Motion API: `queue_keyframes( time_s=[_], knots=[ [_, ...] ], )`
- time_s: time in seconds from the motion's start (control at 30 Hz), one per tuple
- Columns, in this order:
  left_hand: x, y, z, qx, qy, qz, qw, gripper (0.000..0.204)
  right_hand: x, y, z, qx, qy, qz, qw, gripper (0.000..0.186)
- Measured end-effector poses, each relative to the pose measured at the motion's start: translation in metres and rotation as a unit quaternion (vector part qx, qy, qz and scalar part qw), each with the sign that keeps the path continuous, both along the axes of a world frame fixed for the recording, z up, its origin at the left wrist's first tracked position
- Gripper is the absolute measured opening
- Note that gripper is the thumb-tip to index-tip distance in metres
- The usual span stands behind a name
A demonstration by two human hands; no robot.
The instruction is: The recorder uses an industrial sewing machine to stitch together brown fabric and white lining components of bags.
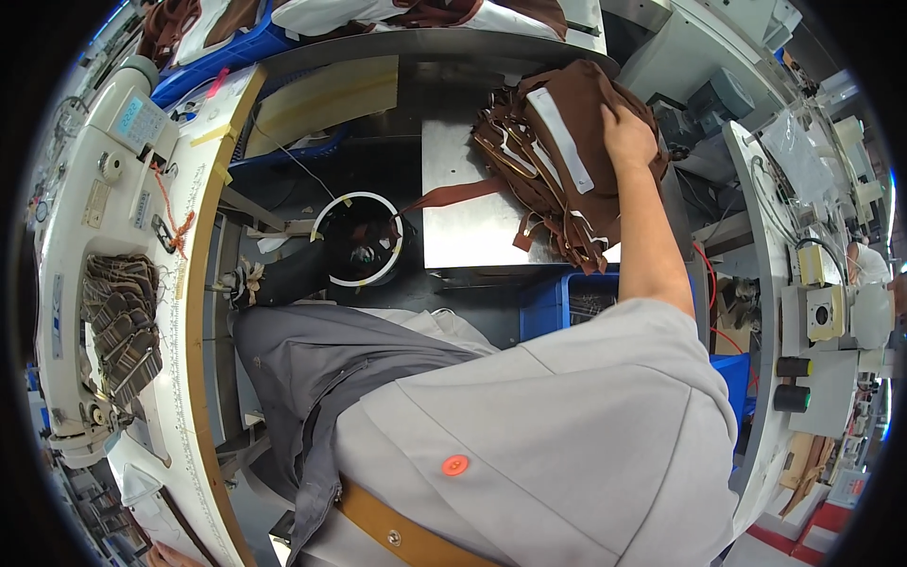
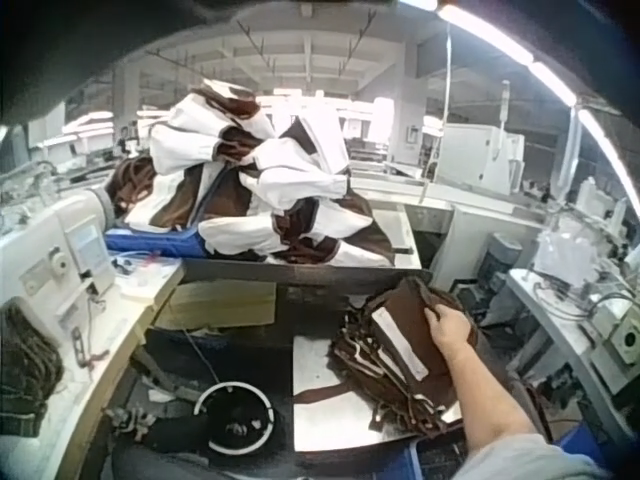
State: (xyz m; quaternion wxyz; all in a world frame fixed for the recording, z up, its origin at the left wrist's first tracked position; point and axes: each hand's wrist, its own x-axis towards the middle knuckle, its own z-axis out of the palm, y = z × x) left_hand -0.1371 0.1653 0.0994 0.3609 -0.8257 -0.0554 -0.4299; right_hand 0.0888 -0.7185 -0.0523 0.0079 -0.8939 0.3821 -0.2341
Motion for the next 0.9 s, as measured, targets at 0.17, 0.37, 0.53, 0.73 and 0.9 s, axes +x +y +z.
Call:
queue_keyframes(
  time_s=[0.17, 0.37, 0.53, 0.73, 0.9],
  knots=[
    [0.014, -0.023, -0.006, -0.089, 0.066, -0.111, 0.988, 0.022, 0.028, 0.168, 0.071, 0.015, -0.090, 0.341, 0.935, 0.035],
    [0.049, -0.151, -0.035, -0.597, 0.197, -0.291, 0.721, 0.046, -0.010, 0.382, 0.118, 0.273, -0.178, 0.653, 0.684, 0.026],
    [0.076, -0.240, -0.023, -0.567, 0.220, -0.423, 0.671, 0.111, -0.038, 0.503, 0.104, 0.505, -0.086, 0.761, 0.398, 0.028],
    [0.007, -0.149, -0.001, -0.775, 0.046, -0.322, 0.542, 0.060, -0.036, 0.565, 0.146, 0.410, -0.089, 0.882, 0.214, 0.029],
    [-0.056, -0.073, 0.015, -0.843, 0.002, -0.313, 0.437, 0.058, 0.000, 0.613, 0.155, 0.279, -0.176, 0.904, 0.273, 0.047]
  ],
)
